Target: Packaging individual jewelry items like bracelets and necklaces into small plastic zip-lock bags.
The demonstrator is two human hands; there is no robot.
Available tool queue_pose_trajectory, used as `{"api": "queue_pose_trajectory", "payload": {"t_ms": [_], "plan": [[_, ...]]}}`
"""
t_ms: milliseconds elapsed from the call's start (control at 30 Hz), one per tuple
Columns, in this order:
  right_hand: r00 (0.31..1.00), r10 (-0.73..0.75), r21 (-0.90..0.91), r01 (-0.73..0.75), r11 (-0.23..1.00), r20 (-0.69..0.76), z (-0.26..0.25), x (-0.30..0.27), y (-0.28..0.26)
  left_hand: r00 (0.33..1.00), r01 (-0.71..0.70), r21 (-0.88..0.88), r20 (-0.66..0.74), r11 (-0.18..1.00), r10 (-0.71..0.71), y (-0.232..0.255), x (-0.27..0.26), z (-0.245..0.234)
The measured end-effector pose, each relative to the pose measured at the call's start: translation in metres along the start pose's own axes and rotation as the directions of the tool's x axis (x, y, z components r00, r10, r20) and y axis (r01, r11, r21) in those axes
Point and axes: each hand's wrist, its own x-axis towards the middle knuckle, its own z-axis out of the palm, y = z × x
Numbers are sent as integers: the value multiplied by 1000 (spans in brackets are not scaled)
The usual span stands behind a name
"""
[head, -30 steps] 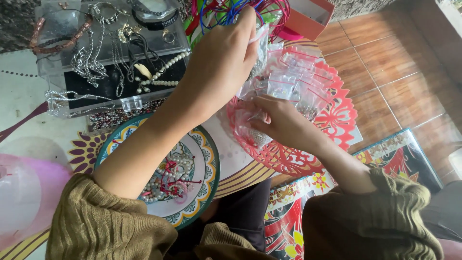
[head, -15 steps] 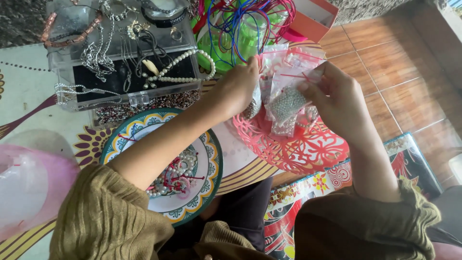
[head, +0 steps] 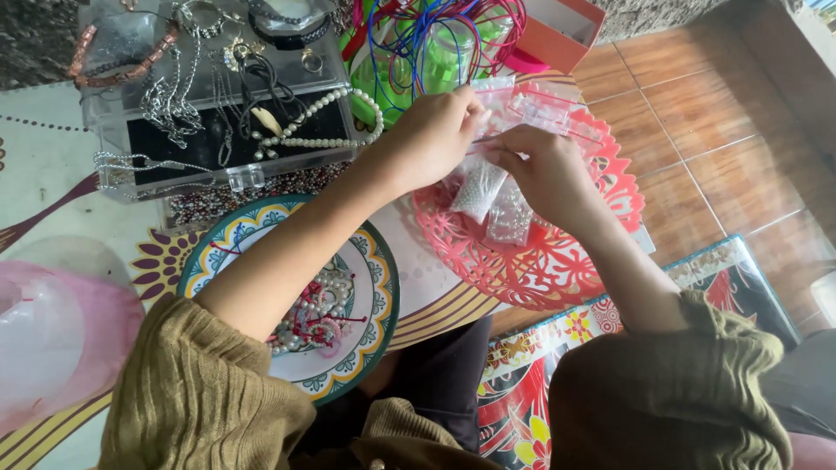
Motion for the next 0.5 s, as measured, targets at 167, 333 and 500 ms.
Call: {"api": "queue_pose_trajectory", "payload": {"t_ms": [167, 333, 500], "plan": [[996, -84, -96, 83, 992, -8, -12, 5, -12, 1000, -12, 174, -18, 985, 16, -25, 2, 22], [992, -88, -105, 97, 990, 88, -27, -1, -41, 986, 87, 174, 123, 981, -109, -42, 4, 43], [963, -92, -190, 142, 971, 253, -25, -5, -58, 994, -100, 367, 1, 925, 108, -55, 22, 53]]}}
